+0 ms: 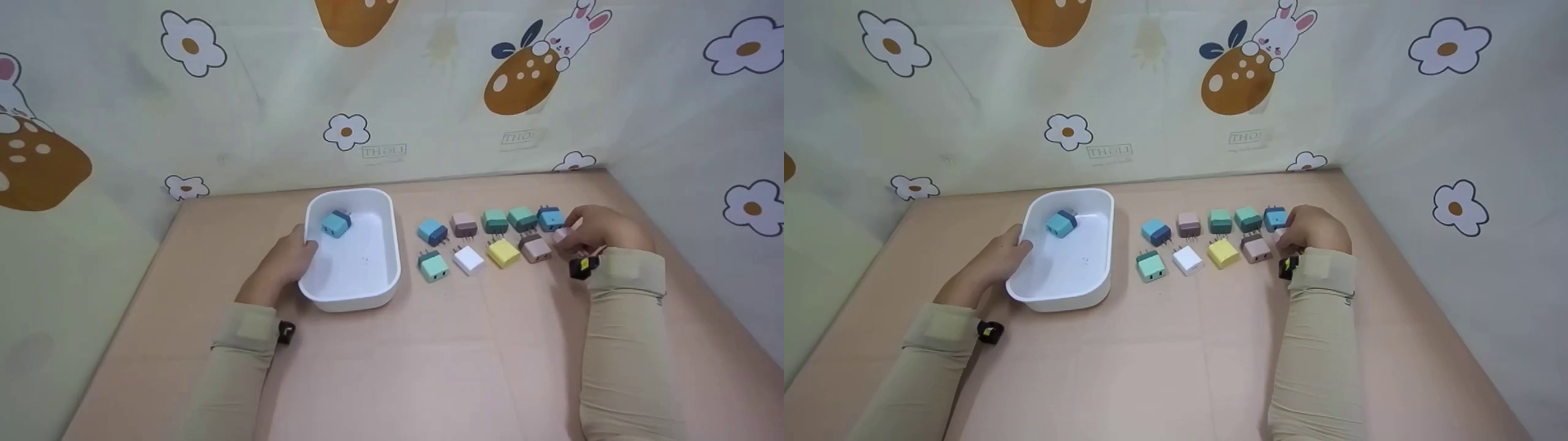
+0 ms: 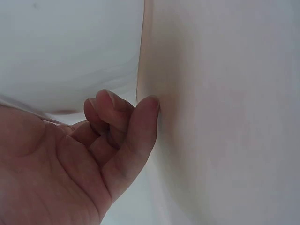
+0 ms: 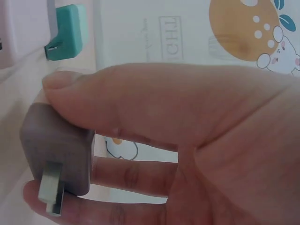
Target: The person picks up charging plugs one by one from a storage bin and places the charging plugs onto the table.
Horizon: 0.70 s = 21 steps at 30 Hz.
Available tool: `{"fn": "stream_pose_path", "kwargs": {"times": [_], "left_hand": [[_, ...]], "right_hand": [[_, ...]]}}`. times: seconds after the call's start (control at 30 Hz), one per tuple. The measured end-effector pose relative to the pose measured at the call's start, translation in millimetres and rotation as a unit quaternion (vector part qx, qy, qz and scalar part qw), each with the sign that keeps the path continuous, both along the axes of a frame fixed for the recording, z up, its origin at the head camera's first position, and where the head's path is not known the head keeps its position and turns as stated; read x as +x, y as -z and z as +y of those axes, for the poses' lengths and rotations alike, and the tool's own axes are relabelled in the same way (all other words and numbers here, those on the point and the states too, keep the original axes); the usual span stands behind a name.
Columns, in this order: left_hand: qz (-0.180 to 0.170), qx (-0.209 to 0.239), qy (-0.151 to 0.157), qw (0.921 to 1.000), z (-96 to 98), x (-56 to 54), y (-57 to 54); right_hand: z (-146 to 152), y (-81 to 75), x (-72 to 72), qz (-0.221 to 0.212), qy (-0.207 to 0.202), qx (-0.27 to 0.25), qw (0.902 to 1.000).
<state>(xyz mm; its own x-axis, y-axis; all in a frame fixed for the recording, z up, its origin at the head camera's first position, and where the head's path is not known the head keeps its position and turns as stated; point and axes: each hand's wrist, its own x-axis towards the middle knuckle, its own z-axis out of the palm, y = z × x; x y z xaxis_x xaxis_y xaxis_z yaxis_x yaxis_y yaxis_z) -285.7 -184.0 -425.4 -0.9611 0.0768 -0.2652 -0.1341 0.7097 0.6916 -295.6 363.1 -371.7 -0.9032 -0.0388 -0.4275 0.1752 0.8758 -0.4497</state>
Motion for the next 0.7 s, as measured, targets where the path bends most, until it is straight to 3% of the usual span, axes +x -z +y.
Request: {"fn": "stream_pose_path", "kwargs": {"times": [0.7], "left_hand": [[-0.006,0.0,-0.007,1.0,1.5,0.2,-0.5]], "right_hand": [[0,11.0,-4.3,-0.011,0.02,-0.015,0.9996]]}}
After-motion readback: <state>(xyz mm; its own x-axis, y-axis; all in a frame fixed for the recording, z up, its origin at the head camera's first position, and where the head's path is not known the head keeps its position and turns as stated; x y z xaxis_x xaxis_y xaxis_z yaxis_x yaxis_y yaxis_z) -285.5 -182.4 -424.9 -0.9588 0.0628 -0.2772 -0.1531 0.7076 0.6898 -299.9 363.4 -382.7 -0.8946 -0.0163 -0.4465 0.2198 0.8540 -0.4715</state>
